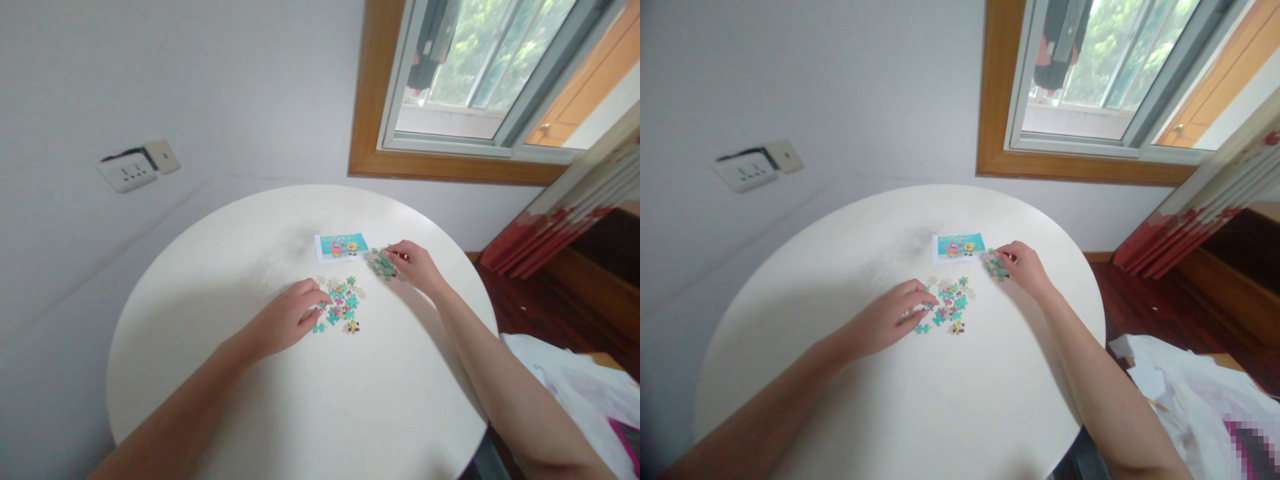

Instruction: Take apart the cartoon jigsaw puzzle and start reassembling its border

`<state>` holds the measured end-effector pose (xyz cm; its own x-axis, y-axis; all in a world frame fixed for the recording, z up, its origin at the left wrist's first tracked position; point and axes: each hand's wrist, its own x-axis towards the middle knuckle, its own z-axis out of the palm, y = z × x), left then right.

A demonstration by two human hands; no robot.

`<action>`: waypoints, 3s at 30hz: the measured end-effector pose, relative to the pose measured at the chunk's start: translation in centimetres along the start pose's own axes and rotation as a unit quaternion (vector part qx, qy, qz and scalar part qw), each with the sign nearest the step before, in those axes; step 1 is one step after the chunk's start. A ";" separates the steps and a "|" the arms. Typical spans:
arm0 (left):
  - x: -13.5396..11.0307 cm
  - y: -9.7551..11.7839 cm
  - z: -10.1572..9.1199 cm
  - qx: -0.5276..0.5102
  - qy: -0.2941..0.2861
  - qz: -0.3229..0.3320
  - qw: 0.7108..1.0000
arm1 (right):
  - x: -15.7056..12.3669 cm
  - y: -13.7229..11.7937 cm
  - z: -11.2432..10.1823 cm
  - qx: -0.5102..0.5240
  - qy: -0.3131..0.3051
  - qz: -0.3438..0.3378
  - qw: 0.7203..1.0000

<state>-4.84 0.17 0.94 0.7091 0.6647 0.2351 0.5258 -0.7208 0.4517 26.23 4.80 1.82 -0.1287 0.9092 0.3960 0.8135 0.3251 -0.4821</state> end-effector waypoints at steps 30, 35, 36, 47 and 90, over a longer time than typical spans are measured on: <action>0.0 0.0 0.5 0.012 -0.020 0.011 1.000 | -3.3 -7.0 2.8 0.045 -0.217 -0.299 0.928; -0.1 -0.3 0.4 0.018 -0.013 0.015 1.000 | -3.3 -6.7 3.0 0.037 -0.189 -0.290 0.937; -0.1 -0.3 0.3 0.019 -0.013 0.014 1.000 | -3.2 -6.6 3.0 0.031 -0.178 -0.285 0.941; -0.2 -0.1 0.1 0.008 -0.021 0.018 1.000 | -3.3 -6.9 2.9 0.034 -0.197 -0.294 0.934; 0.0 0.2 0.0 0.007 -0.047 0.017 0.999 | -4.0 -8.1 4.2 0.143 -0.235 -0.206 0.939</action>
<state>-4.72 0.07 1.00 0.7673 0.6186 0.1691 0.5064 -0.7463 0.4320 17.78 -0.40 0.84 -0.6902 0.6830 0.2389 0.4624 0.6703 -0.5805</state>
